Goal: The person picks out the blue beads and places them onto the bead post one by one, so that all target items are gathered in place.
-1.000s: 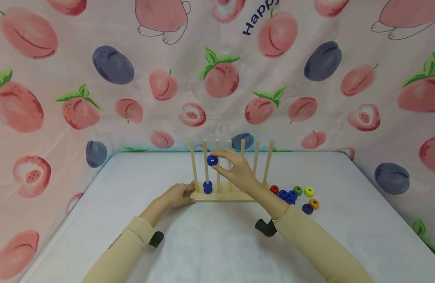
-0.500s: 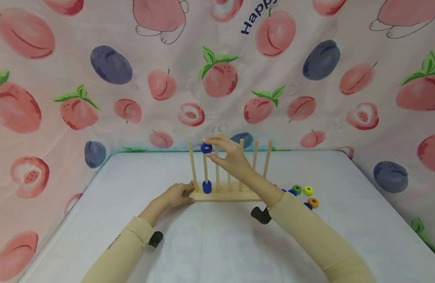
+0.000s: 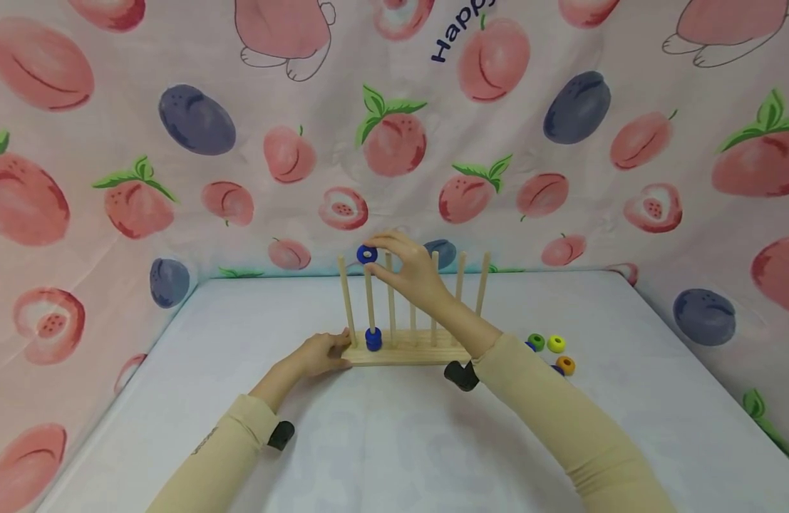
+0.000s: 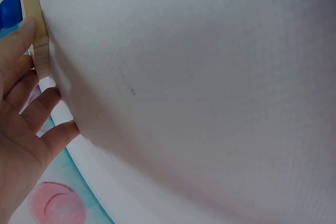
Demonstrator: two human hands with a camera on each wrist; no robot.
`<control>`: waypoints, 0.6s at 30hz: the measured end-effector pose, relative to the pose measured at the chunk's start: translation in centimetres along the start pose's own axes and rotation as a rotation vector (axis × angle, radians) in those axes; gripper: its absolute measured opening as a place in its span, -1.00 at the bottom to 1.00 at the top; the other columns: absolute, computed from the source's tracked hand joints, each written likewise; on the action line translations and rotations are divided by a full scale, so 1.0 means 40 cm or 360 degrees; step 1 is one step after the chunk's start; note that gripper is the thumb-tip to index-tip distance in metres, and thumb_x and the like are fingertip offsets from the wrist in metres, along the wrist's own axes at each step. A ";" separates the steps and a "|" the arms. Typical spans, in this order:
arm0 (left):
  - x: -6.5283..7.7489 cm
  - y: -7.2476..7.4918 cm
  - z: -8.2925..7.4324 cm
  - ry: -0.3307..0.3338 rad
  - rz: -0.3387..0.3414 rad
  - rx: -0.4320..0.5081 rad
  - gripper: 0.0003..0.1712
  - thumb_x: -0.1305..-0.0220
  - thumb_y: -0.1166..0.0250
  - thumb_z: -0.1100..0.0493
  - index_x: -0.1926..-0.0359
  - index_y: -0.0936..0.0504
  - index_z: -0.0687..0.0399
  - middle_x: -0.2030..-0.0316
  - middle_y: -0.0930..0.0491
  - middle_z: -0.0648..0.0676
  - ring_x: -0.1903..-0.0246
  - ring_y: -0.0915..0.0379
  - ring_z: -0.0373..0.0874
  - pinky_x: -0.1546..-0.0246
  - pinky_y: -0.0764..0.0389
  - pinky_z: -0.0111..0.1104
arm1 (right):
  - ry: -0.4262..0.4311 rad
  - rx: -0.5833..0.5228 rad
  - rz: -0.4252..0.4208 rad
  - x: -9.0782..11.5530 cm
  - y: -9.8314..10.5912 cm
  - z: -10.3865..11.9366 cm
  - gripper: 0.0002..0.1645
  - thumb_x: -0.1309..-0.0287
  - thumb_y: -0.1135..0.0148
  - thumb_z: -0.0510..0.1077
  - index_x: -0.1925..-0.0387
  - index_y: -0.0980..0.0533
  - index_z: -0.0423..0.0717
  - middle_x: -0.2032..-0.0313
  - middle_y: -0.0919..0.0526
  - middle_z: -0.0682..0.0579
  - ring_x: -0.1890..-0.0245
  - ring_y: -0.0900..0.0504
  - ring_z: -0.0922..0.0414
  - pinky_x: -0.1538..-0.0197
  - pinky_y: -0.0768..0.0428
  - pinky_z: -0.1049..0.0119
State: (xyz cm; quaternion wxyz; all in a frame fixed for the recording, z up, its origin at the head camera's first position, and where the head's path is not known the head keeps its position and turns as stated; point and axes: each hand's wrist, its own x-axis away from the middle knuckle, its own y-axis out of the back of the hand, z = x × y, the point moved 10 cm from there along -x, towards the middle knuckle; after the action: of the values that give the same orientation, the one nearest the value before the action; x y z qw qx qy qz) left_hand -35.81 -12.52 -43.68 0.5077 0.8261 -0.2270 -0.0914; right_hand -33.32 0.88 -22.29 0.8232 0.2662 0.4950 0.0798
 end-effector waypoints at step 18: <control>0.001 -0.001 -0.003 0.0010 0.0014 0.0007 -0.39 -0.19 -0.32 0.14 -0.20 -0.42 0.34 -0.29 -0.27 0.29 -0.27 -0.23 0.28 -0.28 -0.27 0.05 | -0.0132 -0.0041 0.0085 -0.023 -0.015 -0.039 -0.63 -0.10 -0.30 -0.25 0.05 -0.55 -0.36 0.07 -0.63 -0.21 0.10 -0.60 -0.03 0.01 -0.62 0.10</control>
State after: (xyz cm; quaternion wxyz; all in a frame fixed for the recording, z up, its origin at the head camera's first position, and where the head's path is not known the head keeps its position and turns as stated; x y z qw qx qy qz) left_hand -35.72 -12.42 -43.67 0.5069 0.8264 -0.2293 -0.0861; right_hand -35.18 0.55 -22.45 0.8440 0.2719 0.4520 0.0970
